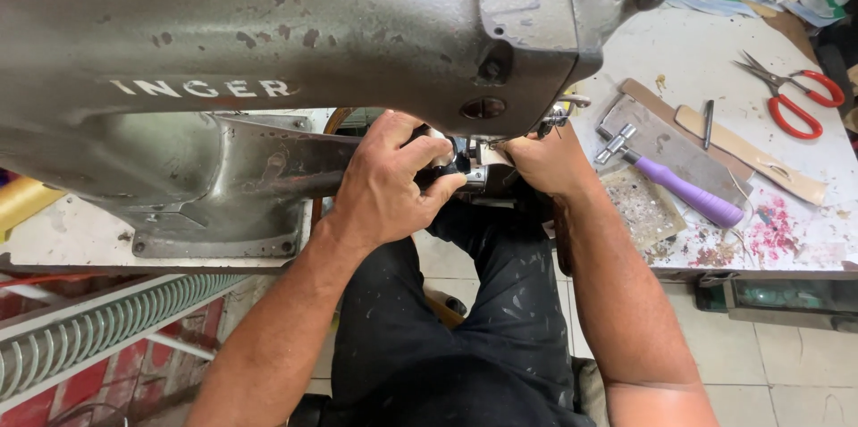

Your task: Sewing and trimming a leather strap using a heavy-duty sewing machine and scissors.

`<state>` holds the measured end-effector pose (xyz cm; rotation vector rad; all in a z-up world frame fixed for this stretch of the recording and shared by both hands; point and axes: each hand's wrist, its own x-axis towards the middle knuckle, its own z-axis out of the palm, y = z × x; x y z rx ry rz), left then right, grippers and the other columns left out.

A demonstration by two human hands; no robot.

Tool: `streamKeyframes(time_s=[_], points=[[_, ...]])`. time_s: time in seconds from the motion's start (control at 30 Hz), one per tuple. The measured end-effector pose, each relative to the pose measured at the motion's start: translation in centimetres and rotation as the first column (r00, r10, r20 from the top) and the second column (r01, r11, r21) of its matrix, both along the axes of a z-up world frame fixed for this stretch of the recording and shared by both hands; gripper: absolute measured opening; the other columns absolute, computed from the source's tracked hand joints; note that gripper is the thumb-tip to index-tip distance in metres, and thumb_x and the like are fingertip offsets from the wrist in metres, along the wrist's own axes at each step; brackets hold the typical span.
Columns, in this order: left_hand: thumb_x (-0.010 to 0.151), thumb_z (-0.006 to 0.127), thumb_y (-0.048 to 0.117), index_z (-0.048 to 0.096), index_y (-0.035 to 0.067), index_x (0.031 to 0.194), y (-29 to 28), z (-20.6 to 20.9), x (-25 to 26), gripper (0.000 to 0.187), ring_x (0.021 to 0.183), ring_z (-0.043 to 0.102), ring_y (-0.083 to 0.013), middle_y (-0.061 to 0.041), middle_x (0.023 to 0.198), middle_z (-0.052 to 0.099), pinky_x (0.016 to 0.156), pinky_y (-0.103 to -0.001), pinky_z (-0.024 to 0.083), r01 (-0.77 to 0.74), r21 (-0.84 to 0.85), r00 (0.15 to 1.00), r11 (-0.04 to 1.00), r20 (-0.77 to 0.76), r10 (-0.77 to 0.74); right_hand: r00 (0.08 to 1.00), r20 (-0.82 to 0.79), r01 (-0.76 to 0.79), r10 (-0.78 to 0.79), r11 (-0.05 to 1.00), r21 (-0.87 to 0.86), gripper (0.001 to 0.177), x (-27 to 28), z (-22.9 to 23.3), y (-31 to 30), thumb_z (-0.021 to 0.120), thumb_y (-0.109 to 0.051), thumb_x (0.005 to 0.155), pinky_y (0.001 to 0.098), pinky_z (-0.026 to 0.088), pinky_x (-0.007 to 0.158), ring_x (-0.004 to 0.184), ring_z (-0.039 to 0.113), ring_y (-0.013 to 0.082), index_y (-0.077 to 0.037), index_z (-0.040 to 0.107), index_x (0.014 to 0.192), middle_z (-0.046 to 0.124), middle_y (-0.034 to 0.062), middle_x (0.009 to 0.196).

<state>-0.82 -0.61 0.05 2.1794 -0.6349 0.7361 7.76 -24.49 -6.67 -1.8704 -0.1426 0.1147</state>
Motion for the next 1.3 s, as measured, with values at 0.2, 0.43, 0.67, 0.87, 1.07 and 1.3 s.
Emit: streamKeyframes(time_s=[0.2, 0.43, 0.67, 0.87, 1.07, 1.3], points=[[0.08, 0.085, 0.024, 0.069, 0.011, 0.095, -0.1, -0.1, -0.1, 0.026, 0.107, 0.064, -0.0387, -0.016, 0.111, 0.062, 0.098, -0.049, 0.052, -0.003, -0.001, 1.0, 1.0, -0.004, 0.003, 0.999, -0.041, -0.007, 0.007, 1.0, 0.019, 0.011, -0.6, 0.9, -0.1, 0.077, -0.012, 0.086, 0.0394, 0.052, 0.085, 0.079, 0.065, 0.0185, -0.004, 0.08, 0.093, 0.071, 0.0096, 0.078], [0.077, 0.087, 0.023, 0.071, 0.012, 0.098, 0.0, 0.2, -0.7, 0.028, 0.107, 0.065, -0.0388, -0.015, 0.109, 0.064, 0.103, -0.051, 0.05, -0.004, -0.014, 1.0, 1.0, -0.03, 0.004, 0.993, -0.105, -0.047, 0.051, 0.998, 0.038, 0.009, -1.1, 1.4, -0.2, 0.079, -0.014, 0.087, 0.0351, 0.052, 0.084, 0.075, 0.063, 0.0163, -0.005, 0.08, 0.091, 0.07, 0.0075, 0.075], [0.077, 0.088, 0.022, 0.072, 0.011, 0.098, 0.1, 0.1, -0.8, 0.029, 0.11, 0.065, -0.0396, -0.016, 0.109, 0.064, 0.107, -0.053, 0.048, 0.006, -0.029, 0.999, 1.0, -0.053, -0.007, 0.988, -0.148, -0.032, 0.046, 0.995, 0.099, 0.017, -1.1, 1.8, -0.9, 0.081, -0.013, 0.086, 0.0262, 0.047, 0.068, 0.059, 0.056, 0.0133, -0.007, 0.073, 0.072, 0.06, 0.0054, 0.056], [0.077, 0.088, 0.022, 0.072, 0.01, 0.1, 0.0, 0.2, -0.6, 0.03, 0.107, 0.066, -0.0388, -0.015, 0.107, 0.063, 0.103, -0.05, 0.051, 0.017, -0.017, 0.997, 1.0, -0.071, -0.018, 0.981, -0.187, -0.022, 0.061, 0.979, 0.204, 0.016, -2.8, 6.3, 1.0, 0.085, -0.009, 0.084, 0.025, 0.047, 0.06, 0.054, 0.055, 0.0118, -0.007, 0.074, 0.072, 0.06, 0.0036, 0.057], [0.077, 0.088, 0.022, 0.073, 0.011, 0.101, -0.3, 0.6, -0.5, 0.031, 0.106, 0.066, -0.0384, -0.015, 0.107, 0.063, 0.099, -0.05, 0.052, 0.026, -0.018, 0.995, 1.0, -0.101, -0.028, 0.976, -0.196, -0.038, 0.091, 0.966, 0.256, 0.014, -2.0, 4.9, 0.3, 0.088, -0.008, 0.082, 0.0248, 0.049, 0.059, 0.054, 0.056, 0.0098, -0.006, 0.075, 0.079, 0.063, 0.002, 0.063], [0.078, 0.088, 0.024, 0.073, 0.01, 0.104, -0.6, 0.5, -0.2, 0.034, 0.104, 0.066, -0.0401, -0.016, 0.104, 0.062, 0.092, -0.049, 0.054, 0.021, -0.01, 0.993, 1.0, -0.112, -0.022, 0.971, -0.222, -0.021, 0.09, 0.955, 0.297, 0.016, 0.0, 1.3, -1.0, 0.086, -0.008, 0.083, 0.0288, 0.055, 0.071, 0.067, 0.065, 0.0145, -0.005, 0.079, 0.097, 0.071, 0.0062, 0.077]])
